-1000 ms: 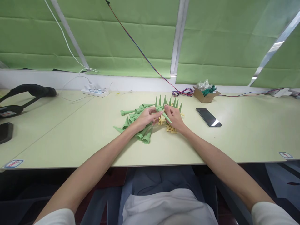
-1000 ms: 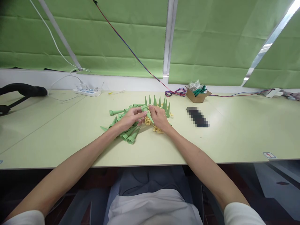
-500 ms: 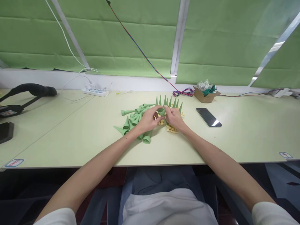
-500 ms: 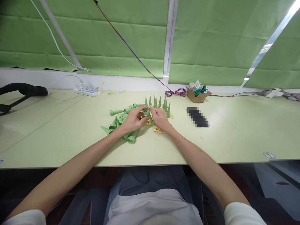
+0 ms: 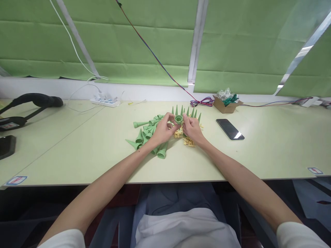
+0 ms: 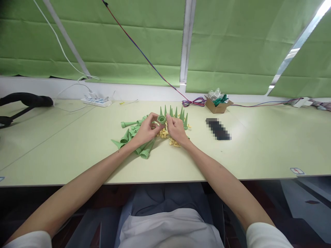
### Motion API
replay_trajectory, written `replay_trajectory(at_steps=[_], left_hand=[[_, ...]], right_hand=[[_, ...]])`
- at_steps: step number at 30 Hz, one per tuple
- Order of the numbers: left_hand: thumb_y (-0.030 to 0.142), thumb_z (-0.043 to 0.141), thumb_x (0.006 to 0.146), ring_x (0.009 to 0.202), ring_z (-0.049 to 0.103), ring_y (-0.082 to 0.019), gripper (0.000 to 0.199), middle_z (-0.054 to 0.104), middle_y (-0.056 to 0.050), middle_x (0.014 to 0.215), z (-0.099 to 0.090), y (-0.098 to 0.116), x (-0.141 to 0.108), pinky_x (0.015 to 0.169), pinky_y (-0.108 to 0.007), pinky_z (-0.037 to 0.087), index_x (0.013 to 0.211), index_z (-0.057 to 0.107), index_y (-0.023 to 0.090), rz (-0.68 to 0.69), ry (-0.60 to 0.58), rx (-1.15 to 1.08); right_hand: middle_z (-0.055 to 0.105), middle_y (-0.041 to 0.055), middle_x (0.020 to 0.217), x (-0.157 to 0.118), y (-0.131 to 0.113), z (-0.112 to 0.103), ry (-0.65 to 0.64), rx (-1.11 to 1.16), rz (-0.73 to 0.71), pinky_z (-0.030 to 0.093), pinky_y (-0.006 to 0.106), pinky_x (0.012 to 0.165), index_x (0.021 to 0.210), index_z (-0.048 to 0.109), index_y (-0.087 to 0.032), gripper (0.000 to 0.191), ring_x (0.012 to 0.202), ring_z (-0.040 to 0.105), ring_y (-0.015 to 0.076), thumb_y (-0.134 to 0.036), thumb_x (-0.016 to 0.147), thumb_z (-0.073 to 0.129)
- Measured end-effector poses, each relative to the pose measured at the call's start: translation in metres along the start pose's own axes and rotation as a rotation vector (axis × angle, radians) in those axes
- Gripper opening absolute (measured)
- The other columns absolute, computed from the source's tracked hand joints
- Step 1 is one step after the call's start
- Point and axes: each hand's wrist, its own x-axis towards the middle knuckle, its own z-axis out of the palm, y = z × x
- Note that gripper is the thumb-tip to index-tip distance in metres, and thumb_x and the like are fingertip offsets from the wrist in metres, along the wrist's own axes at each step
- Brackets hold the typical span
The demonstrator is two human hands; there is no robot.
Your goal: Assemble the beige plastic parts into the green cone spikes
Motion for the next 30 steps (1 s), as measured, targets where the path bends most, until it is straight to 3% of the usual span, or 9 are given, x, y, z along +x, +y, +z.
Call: replay_trajectory(at_steps=[1,4,9,14,19,24,30], left_hand=[[0.037,0.072,0.081,0.054,0.05,-0.006,0.031,0.059,0.0,0.091,0.0,0.0,0.0,0.05,-0.021,0.041,0.093,0.05,0.019,-0.036,-0.001,-0.036],[0.043,0.069,0.083,0.051,0.052,-0.008,0.031,0.057,0.0,0.077,-0.001,0.003,0.001,0.045,-0.022,0.04,0.08,0.052,0.017,-0.177,-0.149,-0.172],[0.048,0.059,0.091,0.053,0.057,-0.012,0.035,0.059,-0.003,0.071,-0.001,0.009,0.003,0.042,-0.023,0.039,0.079,0.057,0.016,-0.381,-0.181,-0.501],[0.05,0.063,0.089,0.049,0.055,-0.012,0.04,0.061,-0.005,0.067,-0.003,0.009,0.004,0.041,-0.023,0.039,0.074,0.059,0.013,-0.53,-0.284,-0.657],[0.044,0.068,0.088,0.05,0.055,-0.01,0.035,0.059,-0.004,0.07,-0.003,0.009,0.005,0.038,-0.02,0.036,0.077,0.061,0.011,-0.526,-0.279,-0.738],[0.05,0.069,0.087,0.054,0.055,-0.008,0.041,0.062,-0.006,0.078,-0.005,0.007,0.005,0.041,-0.019,0.039,0.081,0.063,0.01,-0.468,-0.298,-0.734],[0.057,0.074,0.079,0.057,0.057,-0.011,0.045,0.05,0.002,0.063,-0.011,0.005,0.005,0.044,-0.021,0.039,0.078,0.056,0.016,-0.36,-0.311,-0.556]], right_hand=[[0.037,-0.0019,0.045,0.0,-0.001,0.0,0.0,0.009,-0.007,0.03,0.027,0.046,0.053,0.034,-0.022,0.065,0.045,0.037,0.0102,-0.074,0.093,0.036],[0.04,-0.0017,0.048,0.0,-0.002,-0.001,0.005,0.036,-0.028,0.032,0.027,0.046,0.055,0.037,-0.022,0.064,0.046,0.039,0.0104,-0.074,0.093,0.037],[0.041,-0.0019,0.049,0.0,-0.002,-0.002,-0.009,0.025,-0.048,0.032,0.027,0.047,0.057,0.038,-0.022,0.062,0.048,0.04,0.0108,-0.072,0.094,0.038],[0.041,-0.0015,0.05,-0.001,-0.002,-0.002,-0.019,0.002,-0.068,0.032,0.026,0.048,0.059,0.039,-0.022,0.062,0.05,0.041,0.0113,-0.074,0.092,0.039],[0.039,-0.0018,0.049,-0.002,-0.001,-0.001,-0.029,0.002,-0.059,0.032,0.027,0.049,0.059,0.038,-0.022,0.063,0.051,0.04,0.0116,-0.076,0.091,0.037],[0.04,-0.0017,0.049,-0.002,0.0,-0.002,-0.072,-0.017,-0.067,0.032,0.026,0.049,0.06,0.039,-0.022,0.064,0.051,0.042,0.012,-0.077,0.091,0.035],[0.04,-0.0012,0.045,-0.003,-0.005,-0.005,-0.097,-0.054,-0.022,0.032,0.026,0.048,0.055,0.037,-0.022,0.068,0.048,0.042,0.0117,-0.08,0.09,0.032]])
